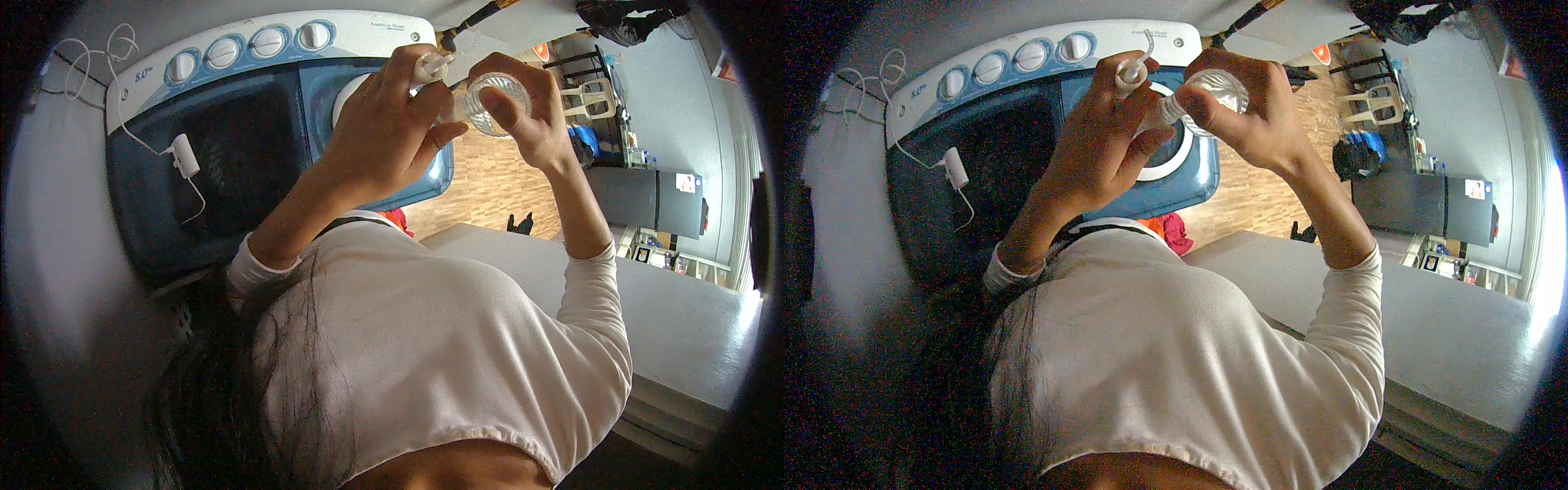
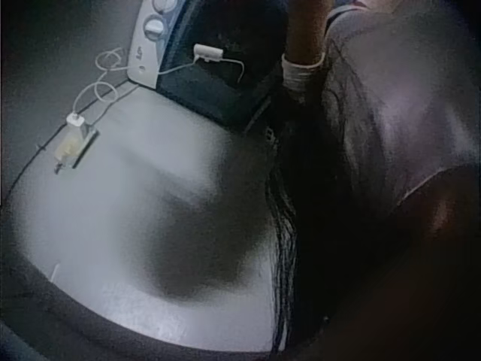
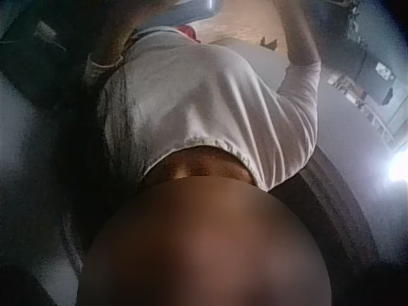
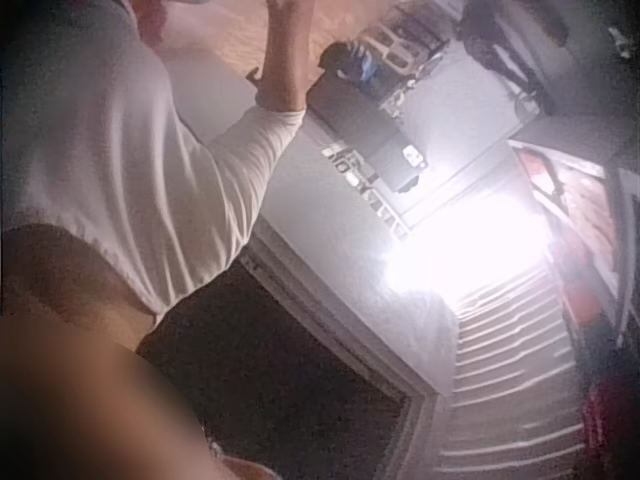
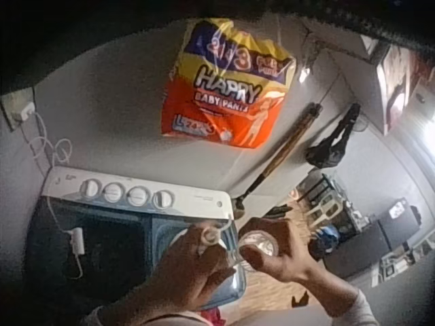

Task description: The person pours liquid from a glass into a small bottle, then places the bottle into a pouch. They walk to a table, open the pouch, and place it into a bag. They then pick up a wallet and keys from the table and place them on the washing machine.

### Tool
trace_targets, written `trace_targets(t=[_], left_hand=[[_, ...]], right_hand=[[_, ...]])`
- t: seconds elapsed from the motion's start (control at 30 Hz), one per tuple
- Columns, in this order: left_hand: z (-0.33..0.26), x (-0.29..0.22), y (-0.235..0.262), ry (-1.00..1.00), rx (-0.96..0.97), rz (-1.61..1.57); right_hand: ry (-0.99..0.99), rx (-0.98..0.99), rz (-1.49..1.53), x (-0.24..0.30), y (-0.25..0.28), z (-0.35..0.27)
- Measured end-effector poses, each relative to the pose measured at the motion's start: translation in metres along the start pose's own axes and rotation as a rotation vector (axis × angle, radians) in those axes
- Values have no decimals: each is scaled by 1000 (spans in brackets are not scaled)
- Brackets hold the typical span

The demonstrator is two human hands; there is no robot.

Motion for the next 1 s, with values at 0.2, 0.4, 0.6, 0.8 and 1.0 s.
trace_targets(t=[0.2,0.4,0.6,0.8,1.0], left_hand=[[0,-1,1,-3,6,11],[-2,1,-2,22,43,-23],[-2,1,-2,27,49,-39],[1,-3,3,-21,-5,7],[0,-3,2,-20,-8,35]], right_hand=[[22,10,24,2,-2,1],[13,23,43,1,-4,0],[56,-43,53,6,1,-1],[58,-34,24,5,1,-1],[58,-11,-13,3,0,0]])
Point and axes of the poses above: each hand's wrist, its own z-axis towards the middle knuckle, its own y-axis out of the back of the hand, x = y × z, the point moved 10 cm from there along z, towards the middle knuckle, and after that the axes turned 1 degree about y, right-handed, at the moved point
